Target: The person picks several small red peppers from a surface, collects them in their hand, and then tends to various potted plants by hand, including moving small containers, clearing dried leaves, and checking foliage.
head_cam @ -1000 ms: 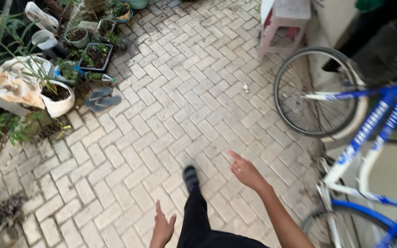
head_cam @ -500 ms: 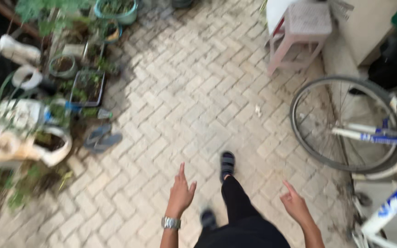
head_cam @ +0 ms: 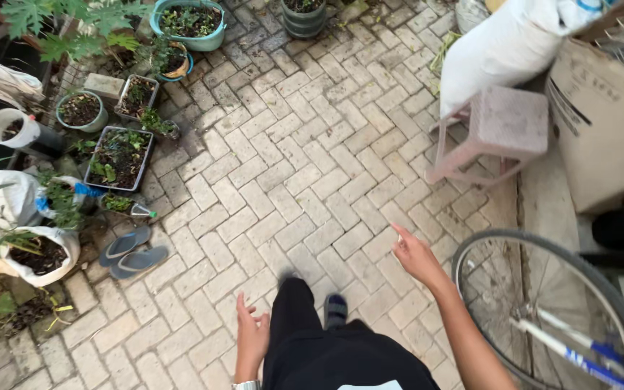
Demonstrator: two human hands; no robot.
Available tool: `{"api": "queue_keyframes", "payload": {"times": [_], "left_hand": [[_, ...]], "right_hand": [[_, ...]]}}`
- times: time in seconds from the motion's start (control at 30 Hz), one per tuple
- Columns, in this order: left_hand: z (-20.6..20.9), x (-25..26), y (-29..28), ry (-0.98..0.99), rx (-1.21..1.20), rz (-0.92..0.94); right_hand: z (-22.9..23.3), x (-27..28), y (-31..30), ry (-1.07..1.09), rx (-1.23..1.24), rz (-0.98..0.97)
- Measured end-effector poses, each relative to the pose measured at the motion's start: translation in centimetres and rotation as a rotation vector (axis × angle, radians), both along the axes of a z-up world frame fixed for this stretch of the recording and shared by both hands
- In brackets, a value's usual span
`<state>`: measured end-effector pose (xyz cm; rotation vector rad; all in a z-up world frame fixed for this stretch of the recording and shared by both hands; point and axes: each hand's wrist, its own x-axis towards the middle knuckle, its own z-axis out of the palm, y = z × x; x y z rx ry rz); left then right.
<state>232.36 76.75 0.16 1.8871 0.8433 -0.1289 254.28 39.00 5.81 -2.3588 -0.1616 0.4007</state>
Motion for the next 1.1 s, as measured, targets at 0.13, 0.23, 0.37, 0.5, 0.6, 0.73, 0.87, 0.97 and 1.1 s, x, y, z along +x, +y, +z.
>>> {"api": "queue_keyframes", "payload": {"times": [0.13, 0.23, 0.37, 0.5, 0.6, 0.73, 0.87, 0.97, 1.1], "left_hand": [[-2.6, 10.0, 4.1, 0.075, 0.029, 0.027], [-4.1, 19.3, 8.4, 0.126, 0.017, 0.028], [-1.7, 32.4, 14.7, 0.144, 0.211, -0.214], [2.3, 46.4, 19.2, 0.003, 0.051, -0.174], [4.5, 54.8, 21.7, 0.080, 0.191, -0.317], [4.7, 64.2, 23.7, -0.042, 0.202, -0.374], [1.5, 71.6, 26.6, 0.060, 0.150, -0.307], [-1.5, 75.7, 29.3, 0.076, 0.163, -0.176], [-2.2, 82.5, 33.2, 0.369, 0.142, -0.059]], "right_hand": [[-0.9, 12.1, 6.0, -0.004, 0.085, 0.008], [-3.8, 19.1, 9.7, -0.008, 0.049, 0.006], [-6.8, 24.7, 12.3, 0.108, 0.021, -0.054], [-8.7, 31.2, 13.6, 0.148, -0.015, -0.190], [-9.4, 36.3, 14.4, 0.151, 0.085, -0.268], [-9.9, 44.4, 16.9, 0.222, 0.028, -0.332], [-11.3, 55.7, 20.2, 0.232, -0.050, -0.237], [-12.8, 66.7, 23.1, 0.213, -0.061, -0.111], [-13.0, 83.7, 28.8, 0.124, -0.156, 0.112]]}}
